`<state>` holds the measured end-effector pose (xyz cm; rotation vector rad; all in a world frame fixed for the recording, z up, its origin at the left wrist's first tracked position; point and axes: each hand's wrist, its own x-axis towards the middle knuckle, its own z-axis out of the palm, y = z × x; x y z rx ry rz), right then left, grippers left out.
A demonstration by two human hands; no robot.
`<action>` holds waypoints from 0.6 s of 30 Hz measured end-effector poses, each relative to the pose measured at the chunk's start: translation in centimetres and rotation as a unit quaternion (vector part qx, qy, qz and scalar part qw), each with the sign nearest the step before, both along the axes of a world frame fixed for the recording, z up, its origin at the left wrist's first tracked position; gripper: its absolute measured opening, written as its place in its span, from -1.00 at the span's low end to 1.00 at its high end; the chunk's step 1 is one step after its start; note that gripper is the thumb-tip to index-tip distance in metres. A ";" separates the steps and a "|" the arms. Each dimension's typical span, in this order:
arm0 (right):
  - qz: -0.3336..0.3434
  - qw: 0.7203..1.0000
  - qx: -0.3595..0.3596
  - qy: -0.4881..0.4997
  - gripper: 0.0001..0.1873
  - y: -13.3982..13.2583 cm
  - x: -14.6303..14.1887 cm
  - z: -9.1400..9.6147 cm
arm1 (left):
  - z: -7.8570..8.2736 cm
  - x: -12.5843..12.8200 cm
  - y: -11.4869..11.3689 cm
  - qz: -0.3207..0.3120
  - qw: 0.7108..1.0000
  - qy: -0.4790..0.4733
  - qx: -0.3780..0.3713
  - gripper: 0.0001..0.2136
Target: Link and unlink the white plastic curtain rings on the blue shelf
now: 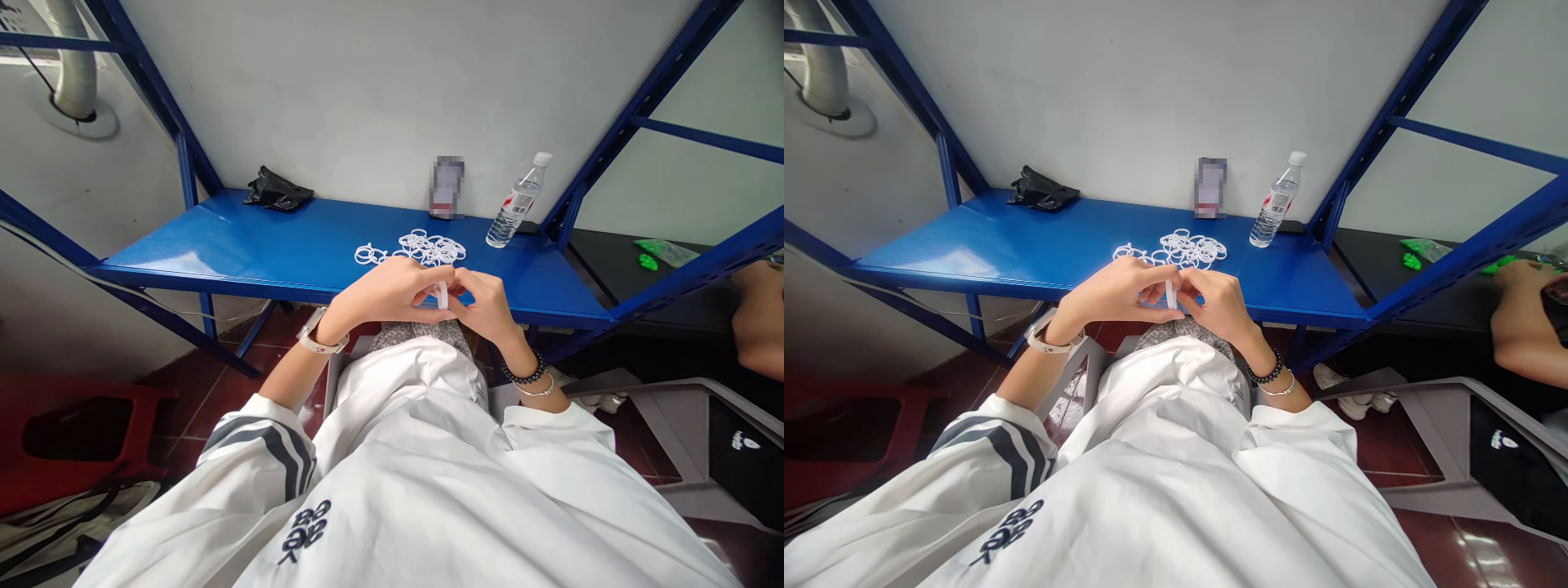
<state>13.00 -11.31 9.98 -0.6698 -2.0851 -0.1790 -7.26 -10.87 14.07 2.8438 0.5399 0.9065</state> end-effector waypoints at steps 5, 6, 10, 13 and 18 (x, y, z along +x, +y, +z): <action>0.005 1.000 -0.031 0.004 -0.81 0.2 0.1 0.0 | 0.0 0.1 0.0 0.008 1.000 -0.013 0.015 -0.75; 0.006 1.000 -0.030 0.005 -0.82 0.2 0.2 0.0 | 0.0 0.1 0.0 0.009 1.000 -0.019 0.016 -0.75; 0.003 1.000 -0.020 0.000 -0.83 0.2 0.3 0.2 | 0.0 0.1 0.0 0.002 0.999 -0.032 0.015 -0.74; 0.017 0.999 -0.027 0.002 -0.88 -0.1 0.5 0.5 | 0.1 0.0 0.0 -0.020 0.999 -0.042 0.001 -0.73; 0.057 0.997 -0.047 0.031 -0.93 -1.0 1.0 1.6 | 0.8 -0.5 -0.2 -0.055 0.996 -0.048 -0.044 -0.70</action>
